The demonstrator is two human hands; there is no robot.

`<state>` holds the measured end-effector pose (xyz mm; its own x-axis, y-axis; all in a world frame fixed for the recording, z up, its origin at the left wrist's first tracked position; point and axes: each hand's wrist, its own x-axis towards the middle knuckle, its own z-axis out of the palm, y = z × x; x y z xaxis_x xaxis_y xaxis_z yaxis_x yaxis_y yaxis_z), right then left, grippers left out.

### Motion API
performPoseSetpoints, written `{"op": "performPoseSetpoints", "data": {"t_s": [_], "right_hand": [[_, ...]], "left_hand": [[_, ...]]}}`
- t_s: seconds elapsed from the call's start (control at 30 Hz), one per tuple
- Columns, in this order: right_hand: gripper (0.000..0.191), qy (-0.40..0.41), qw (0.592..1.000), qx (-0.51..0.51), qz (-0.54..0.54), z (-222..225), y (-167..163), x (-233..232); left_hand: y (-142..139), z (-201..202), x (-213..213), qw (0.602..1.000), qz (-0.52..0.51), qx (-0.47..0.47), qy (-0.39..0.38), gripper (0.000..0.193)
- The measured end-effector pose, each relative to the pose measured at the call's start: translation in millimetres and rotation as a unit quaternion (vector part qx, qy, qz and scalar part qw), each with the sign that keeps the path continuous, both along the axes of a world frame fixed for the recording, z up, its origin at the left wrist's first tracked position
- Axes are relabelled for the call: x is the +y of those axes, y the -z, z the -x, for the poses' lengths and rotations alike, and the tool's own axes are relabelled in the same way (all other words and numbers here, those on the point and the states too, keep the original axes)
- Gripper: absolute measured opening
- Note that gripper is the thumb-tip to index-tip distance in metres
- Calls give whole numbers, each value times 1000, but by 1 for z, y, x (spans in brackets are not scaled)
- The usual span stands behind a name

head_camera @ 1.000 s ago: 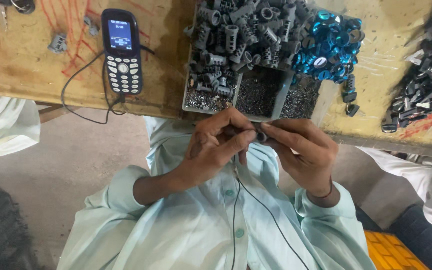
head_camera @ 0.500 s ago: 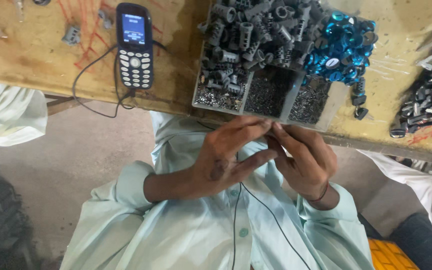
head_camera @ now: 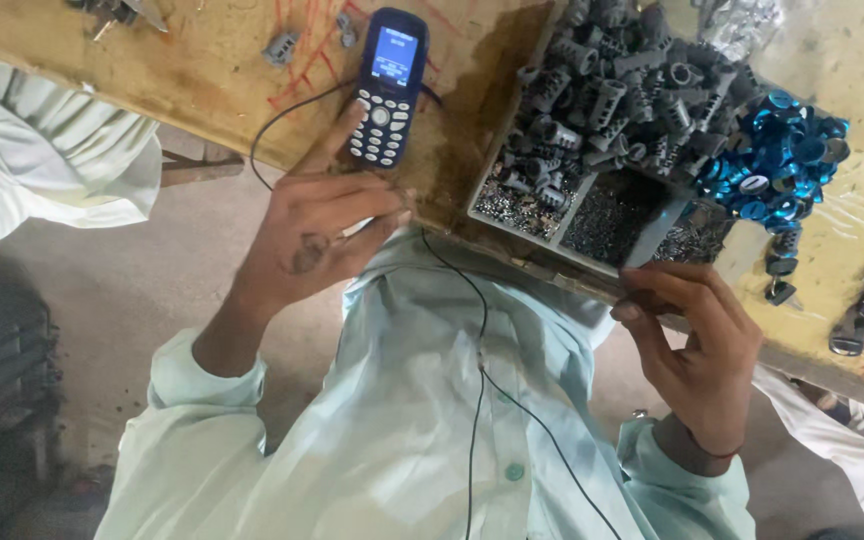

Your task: The person sits at a workbench assembling small plug-like components by hand. They pick small metal and plastic parts from a compartment tray, press and twist the parts together in their fingers, occasionally use a ring-shaped tool to hold a part, and place finished assemblies back on the bench. At one point they briefly press buttons on a mobile phone on the bench.

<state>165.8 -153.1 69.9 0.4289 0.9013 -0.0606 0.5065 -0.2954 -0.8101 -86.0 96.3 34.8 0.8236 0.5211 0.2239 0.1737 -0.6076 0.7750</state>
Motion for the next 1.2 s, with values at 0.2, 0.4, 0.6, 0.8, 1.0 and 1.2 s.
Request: {"op": "performPoseSetpoints", "data": {"t_s": [0.2, 0.4, 0.6, 0.8, 1.0, 1.2], "right_hand": [[25, -19, 1000, -16, -11, 7, -4, 12], [23, -7, 1000, -26, -12, 1, -5, 8], [19, 7, 1000, 10, -17, 2, -6, 9], [15, 12, 999, -31, -15, -6, -13, -1], [17, -4, 998, 58, -18, -1, -3, -1], [22, 7, 992, 128, -21, -3, 19, -3]], "left_hand": [[3, 1, 13, 990, 4, 76, 118, 8], [-1, -2, 21, 985, 11, 93, 143, 7], [-5, -9, 24, 981, 5, 112, 160, 4], [-12, -5, 17, 990, -44, 64, 115, 14], [6, -26, -28, 970, 122, -144, 155, 23], [39, -88, -73, 867, 361, -280, 198, 13]]}}
